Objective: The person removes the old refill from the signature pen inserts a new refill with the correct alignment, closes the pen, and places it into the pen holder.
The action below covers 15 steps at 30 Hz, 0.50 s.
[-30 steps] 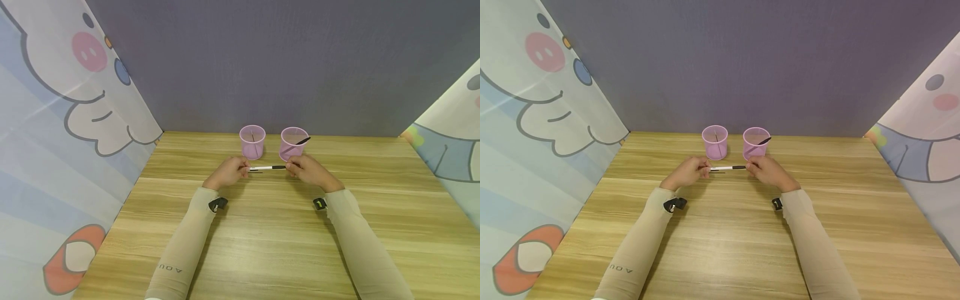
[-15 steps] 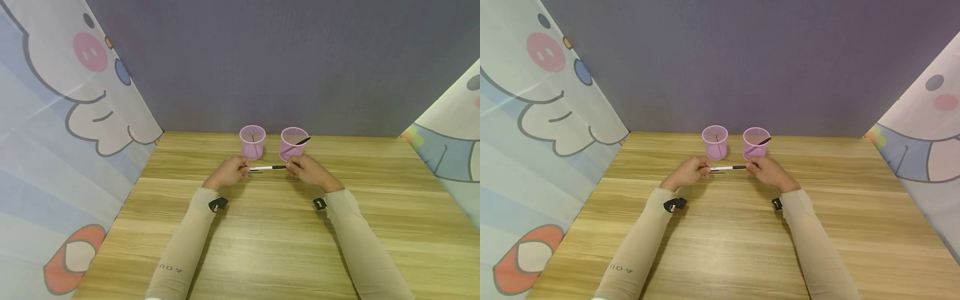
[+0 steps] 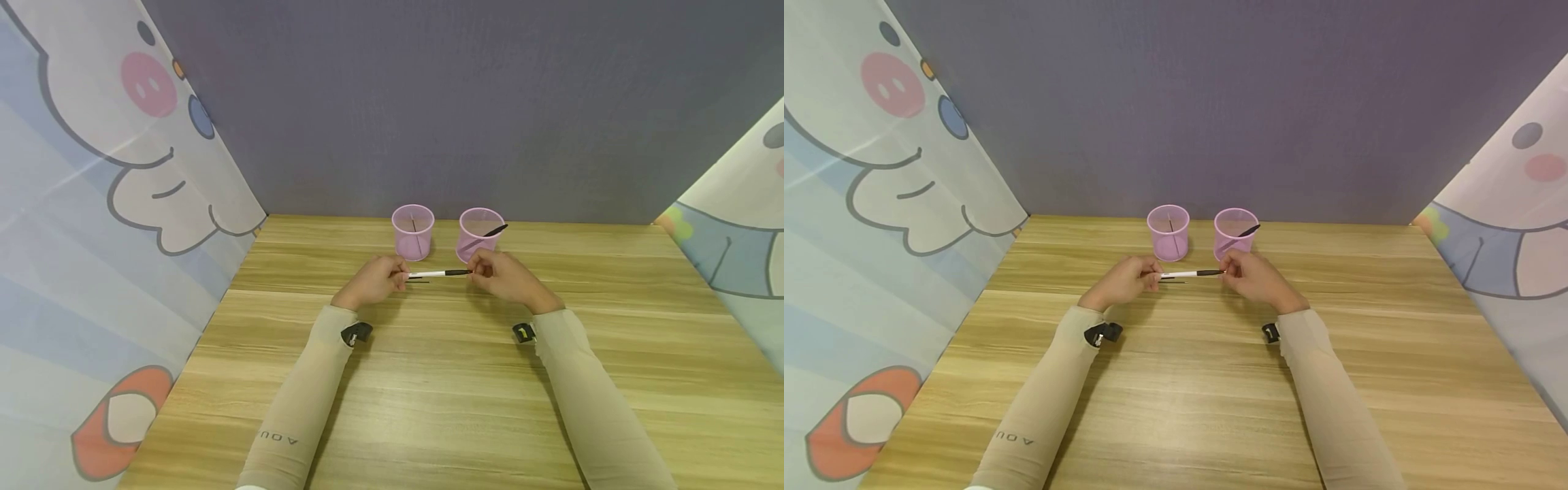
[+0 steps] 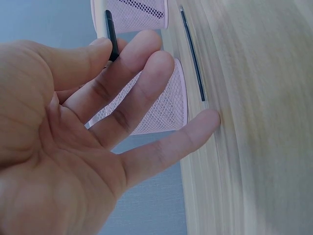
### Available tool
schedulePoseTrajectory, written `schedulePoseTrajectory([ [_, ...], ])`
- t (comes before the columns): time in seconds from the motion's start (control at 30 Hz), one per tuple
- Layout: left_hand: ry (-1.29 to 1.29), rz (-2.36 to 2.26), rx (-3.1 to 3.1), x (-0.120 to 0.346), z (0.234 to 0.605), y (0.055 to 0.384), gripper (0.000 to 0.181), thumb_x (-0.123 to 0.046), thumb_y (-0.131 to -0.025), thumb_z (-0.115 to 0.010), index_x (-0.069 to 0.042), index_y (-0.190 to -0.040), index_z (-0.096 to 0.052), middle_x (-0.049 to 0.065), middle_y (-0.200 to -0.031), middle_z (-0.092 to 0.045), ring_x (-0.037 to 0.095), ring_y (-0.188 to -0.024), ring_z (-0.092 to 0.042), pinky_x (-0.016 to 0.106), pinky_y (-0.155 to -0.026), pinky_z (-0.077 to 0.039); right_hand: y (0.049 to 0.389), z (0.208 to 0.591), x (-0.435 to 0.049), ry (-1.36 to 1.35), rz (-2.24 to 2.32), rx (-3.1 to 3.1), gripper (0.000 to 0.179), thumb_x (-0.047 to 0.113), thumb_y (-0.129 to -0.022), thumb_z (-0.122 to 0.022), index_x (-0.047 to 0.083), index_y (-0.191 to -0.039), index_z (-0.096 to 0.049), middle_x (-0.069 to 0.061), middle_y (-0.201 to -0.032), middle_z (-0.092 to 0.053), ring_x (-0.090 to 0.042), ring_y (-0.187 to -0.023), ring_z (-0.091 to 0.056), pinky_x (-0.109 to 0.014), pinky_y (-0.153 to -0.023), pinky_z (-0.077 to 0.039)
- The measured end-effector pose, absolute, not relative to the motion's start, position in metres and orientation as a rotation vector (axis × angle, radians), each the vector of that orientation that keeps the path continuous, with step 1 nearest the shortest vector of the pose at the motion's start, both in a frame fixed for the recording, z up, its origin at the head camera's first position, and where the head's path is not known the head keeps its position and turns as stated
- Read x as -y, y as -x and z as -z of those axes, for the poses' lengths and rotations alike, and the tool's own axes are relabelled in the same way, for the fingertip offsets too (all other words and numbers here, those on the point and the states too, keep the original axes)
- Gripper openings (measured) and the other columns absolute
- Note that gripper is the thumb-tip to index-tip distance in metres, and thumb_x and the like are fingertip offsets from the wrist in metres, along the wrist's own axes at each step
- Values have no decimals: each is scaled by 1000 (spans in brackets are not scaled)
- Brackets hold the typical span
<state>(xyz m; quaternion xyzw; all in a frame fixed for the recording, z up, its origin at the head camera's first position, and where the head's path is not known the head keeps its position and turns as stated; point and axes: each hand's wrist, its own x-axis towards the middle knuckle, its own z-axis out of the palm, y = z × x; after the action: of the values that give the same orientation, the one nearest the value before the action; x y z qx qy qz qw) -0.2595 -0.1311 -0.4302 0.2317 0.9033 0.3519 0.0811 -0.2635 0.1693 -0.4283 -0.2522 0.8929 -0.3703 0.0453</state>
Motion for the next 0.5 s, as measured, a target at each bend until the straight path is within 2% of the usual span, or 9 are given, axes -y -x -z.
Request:
schedulePoseTrajectory([
  [0.5, -687, -1072, -2686, 131, 432, 260, 9, -4, -102, -59, -1, -106, -67, 8, -86, -72, 16, -81, -70, 26, -75, -59, 265, 432, -170, 813, 1144, -2724, 5, 8, -97, -67, 5, -96, -63, -3, -79, -60, -13, -73, -53, -26, -64, -45],
])
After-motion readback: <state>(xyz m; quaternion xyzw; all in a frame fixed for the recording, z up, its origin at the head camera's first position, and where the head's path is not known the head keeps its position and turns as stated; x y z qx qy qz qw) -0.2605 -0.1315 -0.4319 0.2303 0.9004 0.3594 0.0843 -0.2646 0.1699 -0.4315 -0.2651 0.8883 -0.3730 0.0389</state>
